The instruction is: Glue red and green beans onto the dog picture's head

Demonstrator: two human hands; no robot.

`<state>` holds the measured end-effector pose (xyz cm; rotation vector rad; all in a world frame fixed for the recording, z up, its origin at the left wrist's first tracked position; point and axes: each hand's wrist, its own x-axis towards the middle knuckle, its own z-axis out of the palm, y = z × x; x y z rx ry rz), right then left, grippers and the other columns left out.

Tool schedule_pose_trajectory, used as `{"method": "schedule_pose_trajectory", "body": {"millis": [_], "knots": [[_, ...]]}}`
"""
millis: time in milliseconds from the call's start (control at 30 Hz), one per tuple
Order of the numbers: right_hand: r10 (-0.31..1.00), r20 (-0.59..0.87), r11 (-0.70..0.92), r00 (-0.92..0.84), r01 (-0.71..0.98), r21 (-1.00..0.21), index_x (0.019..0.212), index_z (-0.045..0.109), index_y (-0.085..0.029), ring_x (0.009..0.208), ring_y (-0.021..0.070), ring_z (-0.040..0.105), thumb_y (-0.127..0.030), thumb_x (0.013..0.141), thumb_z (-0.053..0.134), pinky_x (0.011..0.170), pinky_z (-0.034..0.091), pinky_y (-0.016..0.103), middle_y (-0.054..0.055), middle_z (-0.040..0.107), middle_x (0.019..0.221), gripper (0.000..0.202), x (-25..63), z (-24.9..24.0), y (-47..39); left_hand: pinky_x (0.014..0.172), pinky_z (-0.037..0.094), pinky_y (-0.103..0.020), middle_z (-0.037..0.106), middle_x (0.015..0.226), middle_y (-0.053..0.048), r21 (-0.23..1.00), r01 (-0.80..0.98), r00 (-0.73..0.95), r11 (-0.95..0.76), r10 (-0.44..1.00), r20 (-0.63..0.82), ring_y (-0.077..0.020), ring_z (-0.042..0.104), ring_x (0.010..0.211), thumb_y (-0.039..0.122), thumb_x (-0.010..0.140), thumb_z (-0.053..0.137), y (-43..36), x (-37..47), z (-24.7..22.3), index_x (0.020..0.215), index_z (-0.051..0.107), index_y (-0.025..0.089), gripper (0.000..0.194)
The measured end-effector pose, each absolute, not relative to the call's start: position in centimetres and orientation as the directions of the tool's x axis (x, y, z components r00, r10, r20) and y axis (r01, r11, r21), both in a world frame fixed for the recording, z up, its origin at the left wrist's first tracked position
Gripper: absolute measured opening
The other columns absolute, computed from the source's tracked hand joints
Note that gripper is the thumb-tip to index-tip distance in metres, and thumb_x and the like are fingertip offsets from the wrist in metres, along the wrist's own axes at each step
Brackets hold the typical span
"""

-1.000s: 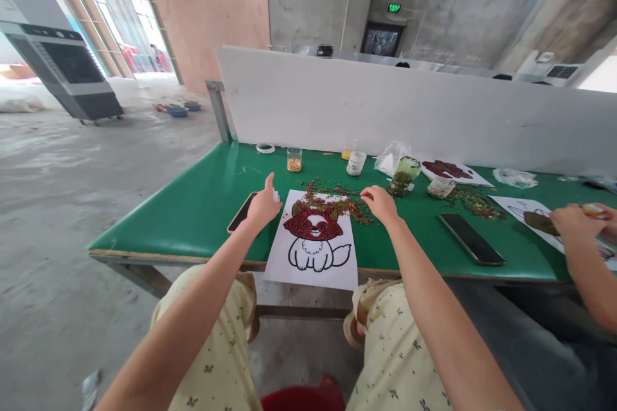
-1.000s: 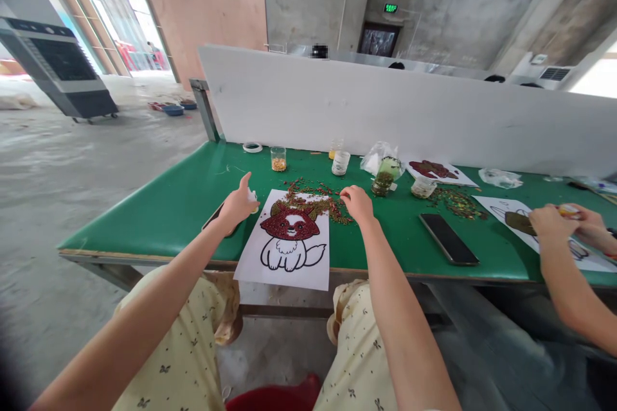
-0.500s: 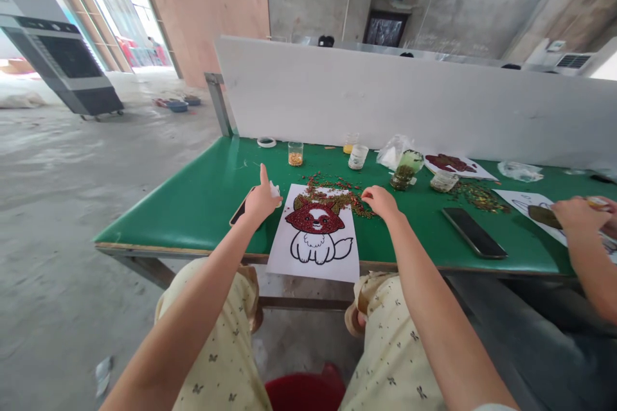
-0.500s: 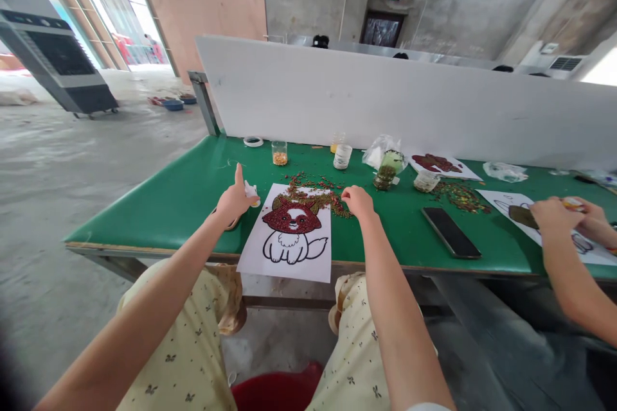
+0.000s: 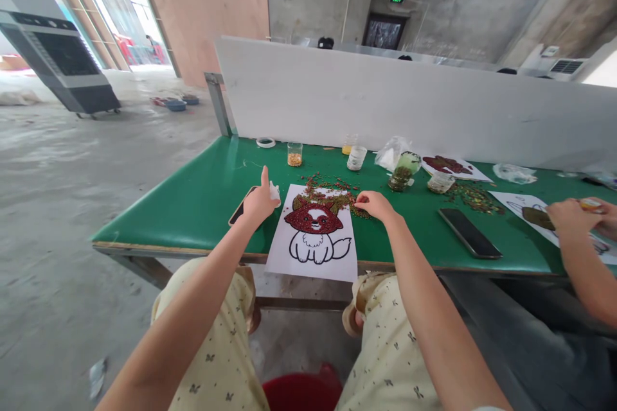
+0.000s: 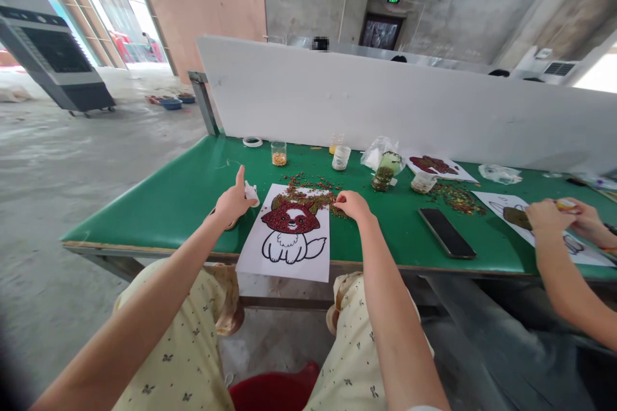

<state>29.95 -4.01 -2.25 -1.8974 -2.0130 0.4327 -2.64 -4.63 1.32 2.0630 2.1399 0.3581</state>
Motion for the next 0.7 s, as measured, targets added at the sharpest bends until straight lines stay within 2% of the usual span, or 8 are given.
{"method": "schedule_pose_trajectory", "body": {"millis": [200,333,467,700], "knots": [[1.000,0.008,0.022,-0.021,0.909,-0.416,0.074,0.063,-0.018,0.065,0.0110,0.055,-0.016,0.075,0.057,0.055,0.034,0.020,0.002,0.066,0.081,0.006,30.0,-2.1,-4.1,0.067,0.044,-0.030,0.067,0.098,-0.013,0.260,0.964,-0.071,0.054,0.996,0.054,-0.0264,0.064,0.087,0.030,0.076,0.059,-4.8,-2.7,1.6,0.143,-0.013,0.018,0.099],[1.000,0.011,-0.010,0.015,0.926,-0.377,0.077,0.063,-0.019,0.065,0.0112,0.054,-0.017,0.075,0.057,0.053,0.031,0.021,0.002,0.066,0.084,0.007,29.8,-1.7,-4.3,0.067,0.044,-0.030,0.065,0.105,-0.016,0.262,0.961,-0.102,0.085,0.993,0.055,-0.0278,0.063,0.090,0.032,0.076,0.059,-4.5,-2.8,1.4,0.143,-0.010,0.018,0.098],[0.996,0.091,0.054,-0.024,0.937,-0.346,0.079,0.063,-0.019,0.072,0.0128,0.055,-0.019,0.078,0.055,0.055,0.031,0.021,0.004,0.066,0.087,0.008,29.1,-1.7,-4.2,0.065,0.043,-0.029,0.066,0.100,-0.014,0.286,0.956,-0.093,0.068,0.993,0.075,-0.0271,0.063,0.087,0.030,0.074,0.061,-4.0,-3.0,0.7,0.144,-0.008,0.018,0.099],[0.984,0.163,0.128,-0.078,0.939,-0.319,0.079,0.063,-0.019,0.075,0.0128,0.054,-0.020,0.079,0.054,0.059,0.033,0.021,0.004,0.063,0.093,0.009,27.8,-1.9,-3.8,0.064,0.042,-0.027,0.068,0.087,-0.008,0.472,0.881,-0.091,0.032,0.990,0.103,-0.0230,0.063,0.081,0.030,0.071,0.064,-2.8,-3.8,-0.3,0.144,0.004,0.011,0.096]]}}
